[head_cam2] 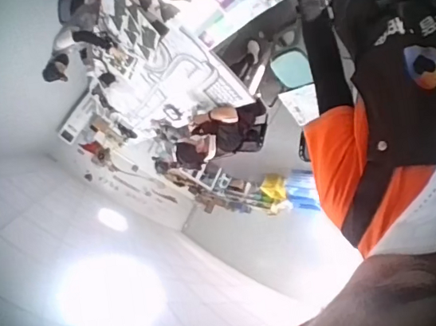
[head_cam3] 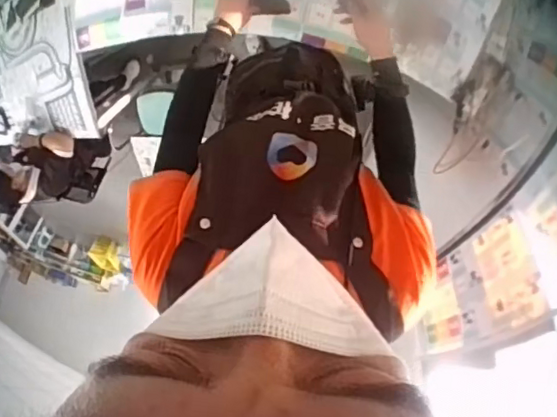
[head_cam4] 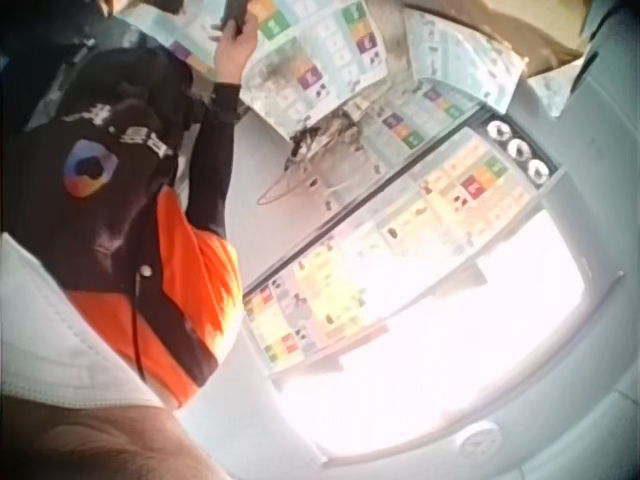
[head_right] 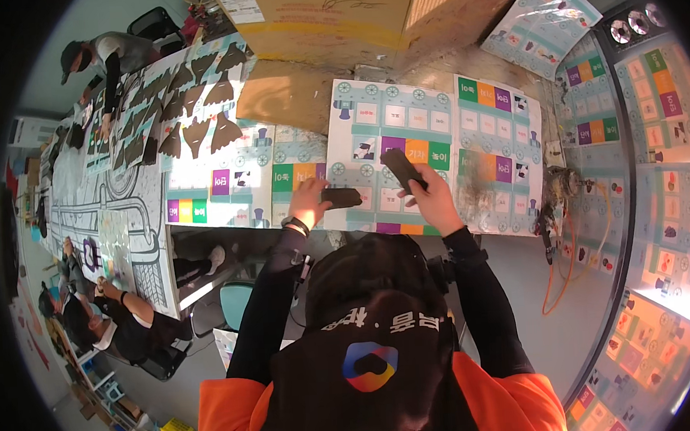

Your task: Applying adhesive to shoe lining components using a spray glue gun and stacking them.

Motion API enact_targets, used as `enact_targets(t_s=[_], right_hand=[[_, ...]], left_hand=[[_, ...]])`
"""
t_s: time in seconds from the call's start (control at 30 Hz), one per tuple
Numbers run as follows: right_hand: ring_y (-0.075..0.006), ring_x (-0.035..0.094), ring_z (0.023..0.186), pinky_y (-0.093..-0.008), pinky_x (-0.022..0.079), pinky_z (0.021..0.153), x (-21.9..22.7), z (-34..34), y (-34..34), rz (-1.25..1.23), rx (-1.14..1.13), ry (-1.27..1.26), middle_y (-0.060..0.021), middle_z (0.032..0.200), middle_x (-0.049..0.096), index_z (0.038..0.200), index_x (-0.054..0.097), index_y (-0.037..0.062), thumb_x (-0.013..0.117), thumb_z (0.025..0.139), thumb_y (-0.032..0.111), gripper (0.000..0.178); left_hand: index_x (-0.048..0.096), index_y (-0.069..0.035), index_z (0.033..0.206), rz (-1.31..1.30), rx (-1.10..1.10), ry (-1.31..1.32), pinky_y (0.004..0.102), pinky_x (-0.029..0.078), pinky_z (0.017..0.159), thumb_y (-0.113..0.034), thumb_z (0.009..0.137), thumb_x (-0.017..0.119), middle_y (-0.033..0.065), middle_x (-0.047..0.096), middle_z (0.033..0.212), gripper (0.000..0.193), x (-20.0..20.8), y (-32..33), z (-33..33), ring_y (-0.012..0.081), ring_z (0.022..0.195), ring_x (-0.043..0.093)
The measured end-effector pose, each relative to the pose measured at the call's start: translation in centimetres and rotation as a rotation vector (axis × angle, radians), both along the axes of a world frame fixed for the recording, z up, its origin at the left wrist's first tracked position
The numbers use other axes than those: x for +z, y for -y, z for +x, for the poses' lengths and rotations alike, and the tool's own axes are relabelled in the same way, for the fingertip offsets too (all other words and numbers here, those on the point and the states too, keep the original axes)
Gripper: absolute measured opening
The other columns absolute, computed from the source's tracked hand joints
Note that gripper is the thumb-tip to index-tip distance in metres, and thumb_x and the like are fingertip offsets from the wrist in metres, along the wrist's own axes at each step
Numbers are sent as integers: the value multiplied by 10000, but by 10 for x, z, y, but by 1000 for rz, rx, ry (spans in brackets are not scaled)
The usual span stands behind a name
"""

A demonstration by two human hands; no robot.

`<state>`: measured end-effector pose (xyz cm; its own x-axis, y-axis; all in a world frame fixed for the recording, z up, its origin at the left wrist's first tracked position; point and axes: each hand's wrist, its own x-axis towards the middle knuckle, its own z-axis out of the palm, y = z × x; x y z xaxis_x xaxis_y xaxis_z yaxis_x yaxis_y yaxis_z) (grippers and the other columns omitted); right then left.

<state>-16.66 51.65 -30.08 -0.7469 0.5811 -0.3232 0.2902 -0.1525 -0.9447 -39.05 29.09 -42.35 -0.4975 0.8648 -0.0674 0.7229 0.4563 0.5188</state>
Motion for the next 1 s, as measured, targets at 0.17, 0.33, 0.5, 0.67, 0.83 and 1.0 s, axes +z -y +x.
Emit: enact_targets(t_s=[0.17,0.33,0.5,0.67,0.83,1.0], right_hand=[[-201,732,910,-276,586,651,-3,52,0,-1,-17,138,-131,1099,657,1284,489,-42,475,982,-30,303],[-168,725,852,-270,558,617,-10,64,6,34,-90,164,-112,1061,668,1278,524,-31,483,973,-27,308],[-146,709,788,-275,529,585,-20,34,4,47,-32,173,-99,1016,676,1263,554,-12,491,965,-17,305],[-157,712,781,-284,535,597,-27,6,-2,-66,101,215,-108,989,680,1266,549,-13,496,960,-2,311],[-195,722,911,-291,564,710,-25,-28,10,-374,302,151,-107,1100,677,1284,549,2,498,963,21,325],[-212,726,890,-320,583,713,-16,-39,14,-730,249,85,-130,1053,688,1257,541,-30,517,979,57,292]], left_hand=[[627,-137,1200,-128,-180,-34,440,469,973,-94,810,699,97,588,1191,399,-35,-14,10,339,1187,533],[693,-71,1105,-25,-170,80,432,491,957,-117,871,645,126,678,1080,244,-44,-19,-13,341,1084,604],[689,-49,1109,266,69,179,405,546,748,-77,912,602,126,719,932,217,-34,-14,-32,287,801,687],[693,-68,1146,89,-32,872,269,491,607,-105,956,613,39,657,859,209,50,-31,-31,104,623,592],[683,-31,1122,166,-253,830,245,472,595,-47,948,609,28,575,966,190,98,-45,-5,84,641,564],[690,-9,1062,446,-354,252,281,517,623,-40,911,633,67,644,953,164,93,-50,1,152,669,628]])
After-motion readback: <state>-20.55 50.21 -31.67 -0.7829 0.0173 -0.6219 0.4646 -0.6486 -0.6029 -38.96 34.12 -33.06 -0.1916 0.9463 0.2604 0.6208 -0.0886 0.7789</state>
